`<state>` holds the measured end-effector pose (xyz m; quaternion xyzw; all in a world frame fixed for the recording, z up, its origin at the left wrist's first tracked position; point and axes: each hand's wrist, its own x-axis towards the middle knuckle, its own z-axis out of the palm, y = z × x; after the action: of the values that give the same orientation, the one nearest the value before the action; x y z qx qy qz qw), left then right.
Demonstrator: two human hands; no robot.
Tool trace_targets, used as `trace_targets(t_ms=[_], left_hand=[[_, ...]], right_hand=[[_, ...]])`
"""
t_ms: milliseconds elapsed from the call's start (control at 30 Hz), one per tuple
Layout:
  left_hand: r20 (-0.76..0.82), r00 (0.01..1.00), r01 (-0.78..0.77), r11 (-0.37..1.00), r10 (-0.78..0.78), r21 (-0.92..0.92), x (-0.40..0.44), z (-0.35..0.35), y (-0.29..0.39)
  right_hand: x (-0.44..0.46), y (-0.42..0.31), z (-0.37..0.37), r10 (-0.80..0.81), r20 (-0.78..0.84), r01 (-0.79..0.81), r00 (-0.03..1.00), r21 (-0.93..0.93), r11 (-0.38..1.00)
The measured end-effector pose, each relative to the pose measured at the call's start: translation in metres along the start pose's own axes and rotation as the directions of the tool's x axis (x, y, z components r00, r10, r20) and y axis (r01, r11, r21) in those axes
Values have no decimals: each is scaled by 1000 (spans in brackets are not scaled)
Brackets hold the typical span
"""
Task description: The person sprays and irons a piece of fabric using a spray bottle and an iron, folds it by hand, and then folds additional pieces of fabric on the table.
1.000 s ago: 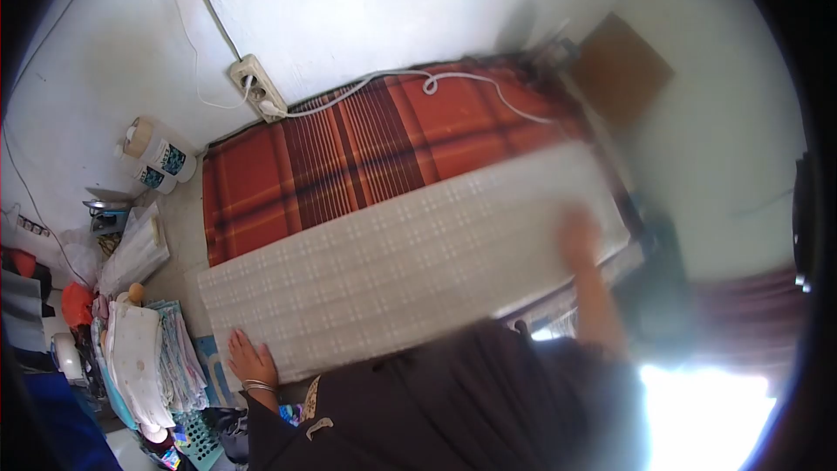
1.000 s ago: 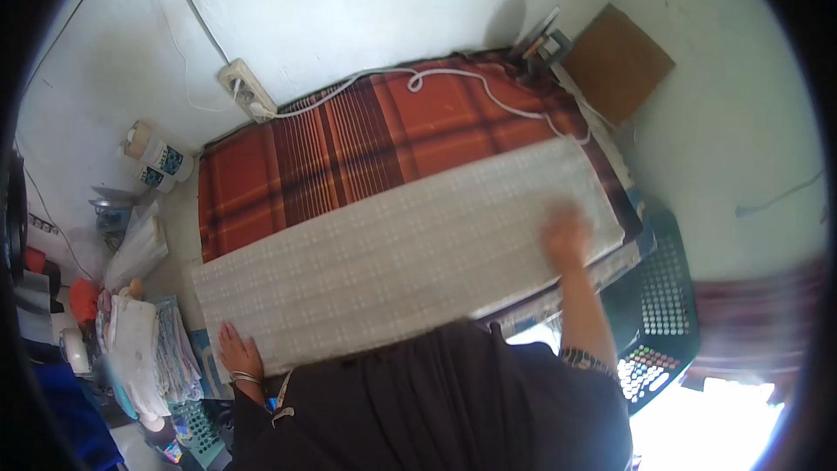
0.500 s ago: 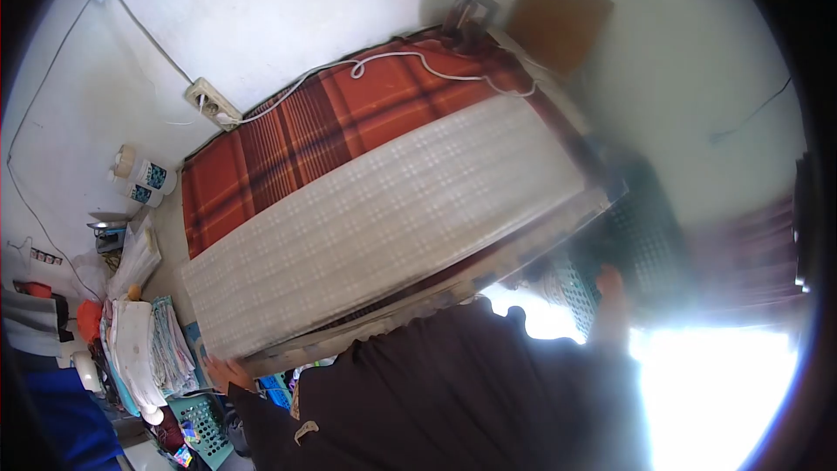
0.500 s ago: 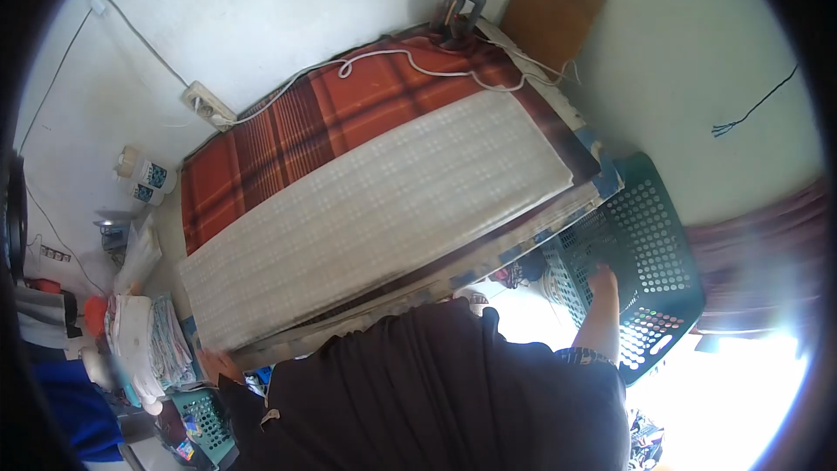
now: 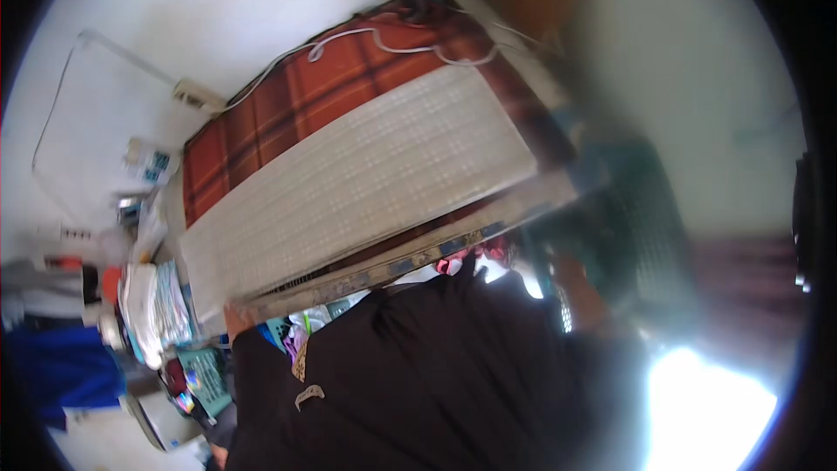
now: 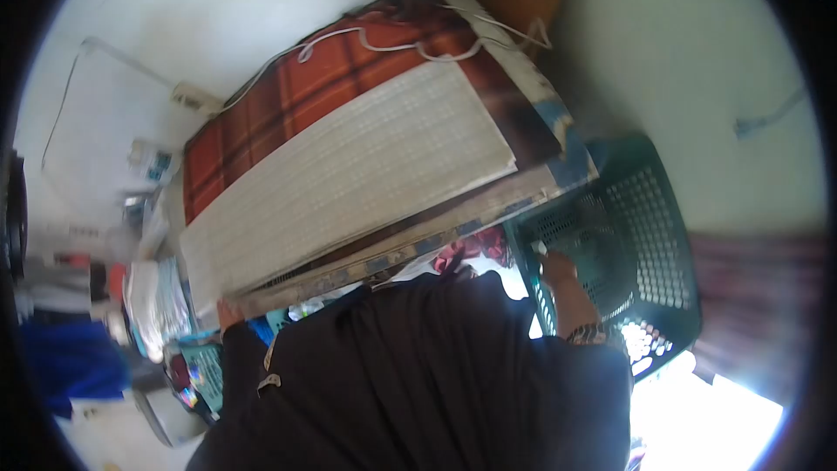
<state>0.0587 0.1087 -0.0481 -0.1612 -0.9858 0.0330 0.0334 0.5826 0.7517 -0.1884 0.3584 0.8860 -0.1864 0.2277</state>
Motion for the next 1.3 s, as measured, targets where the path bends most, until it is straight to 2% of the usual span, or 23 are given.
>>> trace_targets(t_ms=[67,133,167,200,267,333,367,400,433,500,533,600,667,733,800,833,867,933,1000,1033,1100,1267,1300], left_hand=[[53,997,62,998,-61,-3,-20,-32,62],[101,993,61,998,-59,-17,-31,-49,93],[81,990,114,993,-112,-21,-42,-57,103],[71,990,124,991,-121,-46,-48,-64,113],[45,989,143,987,-140,-76,-51,-59,98],[-25,989,138,968,-147,-210,-57,-12,56],[-21,989,140,964,-148,-226,-62,2,40],[-39,989,128,960,-142,-251,-67,15,28],[-55,989,113,954,-134,-278,-74,30,16],[-199,965,114,960,-168,-256,-93,63,2],[-141,956,208,933,-257,-292,-101,61,9],[-168,927,262,900,-334,-348,-117,61,27],[-148,911,301,865,-385,-401,-131,71,38],[-125,931,276,885,-344,-375,-149,85,38],[-145,932,254,885,-331,-390,-171,96,37],[-165,936,229,892,-312,-389,-185,103,35],[-77,925,322,877,-371,-358,-197,109,30],[-56,891,391,826,-450,-406,-222,99,31],[-60,844,468,786,-534,-404,-248,101,27],[-122,817,482,784,-563,-390,-259,106,24],[-51,760,569,700,-648,-432,-281,111,16],[-38,663,656,604,-748,-452,-312,121,-4],[-34,655,665,597,-755,-450,-314,120,-10]], right_hand=[[19,5,25,30,56,-25,998,-87,996],[9,-4,0,-35,84,36,996,-4,999],[7,-2,4,-13,-28,16,1000,102,995],[7,3,11,25,-134,6,991,222,975],[13,25,15,215,-113,-176,970,284,943],[3,50,2,300,-370,-37,879,575,817],[2,59,-11,401,-418,104,815,787,608],[-1,69,-22,510,-425,272,748,897,349],[-9,74,-45,513,-399,281,760,913,294],[-33,58,-127,469,-401,318,787,915,249],[-46,27,-171,400,-437,345,805,895,285],[-71,-42,-253,235,-506,406,830,837,368],[-74,-87,-306,101,-342,247,934,825,508],[-48,-107,-321,30,-302,233,953,789,569],[-31,-132,-339,-129,-222,254,967,757,603],[-19,-140,-347,-135,-226,261,965,748,611],[-2,-148,-351,-132,-199,237,971,733,638],[30,-163,-358,-139,-168,218,976,705,675],[58,-179,-365,-183,-302,352,935,745,567],[68,-187,-370,-200,-301,360,933,738,571],[82,-210,-380,-232,-410,458,882,631,627],[79,-260,-384,-292,-230,372,928,576,728],[75,-269,-379,-342,-73,316,937,595,739]])
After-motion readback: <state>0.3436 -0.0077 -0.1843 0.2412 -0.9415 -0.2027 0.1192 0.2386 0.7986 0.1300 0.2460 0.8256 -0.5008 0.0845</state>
